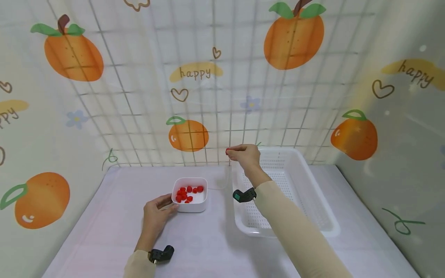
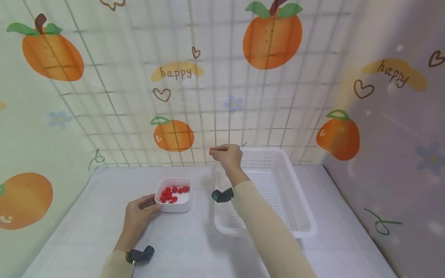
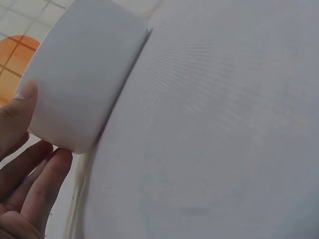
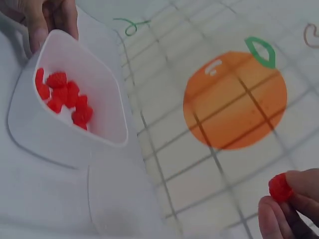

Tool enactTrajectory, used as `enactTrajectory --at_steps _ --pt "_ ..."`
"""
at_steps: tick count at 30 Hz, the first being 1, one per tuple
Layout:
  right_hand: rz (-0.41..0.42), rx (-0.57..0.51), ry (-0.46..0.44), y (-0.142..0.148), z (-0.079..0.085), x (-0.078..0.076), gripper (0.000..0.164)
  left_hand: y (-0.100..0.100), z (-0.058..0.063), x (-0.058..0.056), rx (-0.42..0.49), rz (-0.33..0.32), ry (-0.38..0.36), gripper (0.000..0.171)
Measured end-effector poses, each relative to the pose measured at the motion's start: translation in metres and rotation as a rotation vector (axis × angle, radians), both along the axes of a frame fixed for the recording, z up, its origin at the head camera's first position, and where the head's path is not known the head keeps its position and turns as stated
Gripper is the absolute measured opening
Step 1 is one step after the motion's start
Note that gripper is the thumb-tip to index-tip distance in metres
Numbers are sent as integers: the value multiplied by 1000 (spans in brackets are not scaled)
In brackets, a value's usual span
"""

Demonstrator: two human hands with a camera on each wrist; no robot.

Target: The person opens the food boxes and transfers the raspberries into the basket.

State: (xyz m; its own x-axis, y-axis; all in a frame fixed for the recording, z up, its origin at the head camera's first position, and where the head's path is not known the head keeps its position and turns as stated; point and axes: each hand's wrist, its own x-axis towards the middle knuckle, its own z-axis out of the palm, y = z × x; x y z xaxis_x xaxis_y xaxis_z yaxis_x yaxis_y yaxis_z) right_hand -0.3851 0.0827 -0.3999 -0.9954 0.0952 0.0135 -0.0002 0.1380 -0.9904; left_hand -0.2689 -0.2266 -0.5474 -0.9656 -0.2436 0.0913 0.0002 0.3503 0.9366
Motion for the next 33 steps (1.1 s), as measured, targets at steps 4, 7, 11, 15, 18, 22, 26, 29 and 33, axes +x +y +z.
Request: enactTrajectory --at_steps 4,7,11,15,18,22,26,29,33 --pt "-14 -17 7 17 -9 -7 23 -1 0 1 -1 -3 26 52" --pt "-35 4 -9 29 -16 -12 23 -3 0 1 16 -7 40 50" --pt "-62 21 -44 42 -25 -14 25 -5 -1 1 42 -14 41 49" --pt "-78 40 -86 51 -33 -16 26 -6 -3 0 58 -18 46 49" --pt "-85 71 -121 57 -39 -16 27 -6 -3 0 68 -18 50 49" --pt "-92 107 -153 63 -47 -18 27 -5 -2 1 74 -25 54 48" --pt "-89 141 -180 68 -56 -21 27 -5 -2 0 67 -30 55 49" --pt "-86 171 -199 70 -63 -24 24 -4 -3 0 69 -32 63 51" --pt "-78 233 -207 70 -71 -26 22 -4 -4 0 75 -29 70 50"
